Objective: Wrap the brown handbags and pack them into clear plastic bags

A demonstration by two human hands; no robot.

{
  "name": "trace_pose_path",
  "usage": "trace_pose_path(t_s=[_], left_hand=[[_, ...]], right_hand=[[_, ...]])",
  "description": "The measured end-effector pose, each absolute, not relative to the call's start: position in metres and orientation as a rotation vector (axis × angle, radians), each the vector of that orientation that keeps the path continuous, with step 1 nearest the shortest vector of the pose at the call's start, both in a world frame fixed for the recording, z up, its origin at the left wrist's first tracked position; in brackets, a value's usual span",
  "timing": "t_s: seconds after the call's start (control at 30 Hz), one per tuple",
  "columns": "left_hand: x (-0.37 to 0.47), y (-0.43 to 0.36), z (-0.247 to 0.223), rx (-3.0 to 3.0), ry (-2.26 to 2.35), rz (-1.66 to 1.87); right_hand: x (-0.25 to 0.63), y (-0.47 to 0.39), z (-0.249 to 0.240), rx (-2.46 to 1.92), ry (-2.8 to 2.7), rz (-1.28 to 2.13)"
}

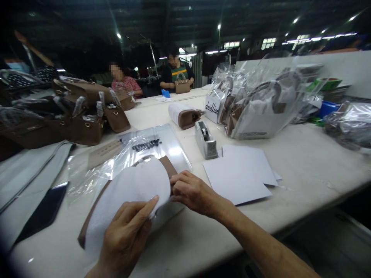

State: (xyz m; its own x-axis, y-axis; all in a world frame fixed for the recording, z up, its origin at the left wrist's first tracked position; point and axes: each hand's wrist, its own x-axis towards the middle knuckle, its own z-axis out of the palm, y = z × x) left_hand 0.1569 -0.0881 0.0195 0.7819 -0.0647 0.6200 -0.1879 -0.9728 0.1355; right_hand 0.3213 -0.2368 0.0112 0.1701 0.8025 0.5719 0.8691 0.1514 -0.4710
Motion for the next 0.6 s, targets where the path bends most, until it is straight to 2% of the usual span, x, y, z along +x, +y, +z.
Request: trace_pose_path(t_s=[0.2,0.37,0.6], left_hand=[[0.162,-0.092,0.022,2.92,-0.368,1.039],[0.169,-0.094,0.009,2.966,-0.523,0.968],[0.173,-0.098,0.003,3.116,-0.482,0.958]], right_hand=[[0.32,-0.237,0.014,-1.697,-1.492,-0.063],[0.326,-0.233,0.01,-1.654,-1.43,-0.016],[0.336,-0.225,0.007,-1.551,-1.148,0.263]])
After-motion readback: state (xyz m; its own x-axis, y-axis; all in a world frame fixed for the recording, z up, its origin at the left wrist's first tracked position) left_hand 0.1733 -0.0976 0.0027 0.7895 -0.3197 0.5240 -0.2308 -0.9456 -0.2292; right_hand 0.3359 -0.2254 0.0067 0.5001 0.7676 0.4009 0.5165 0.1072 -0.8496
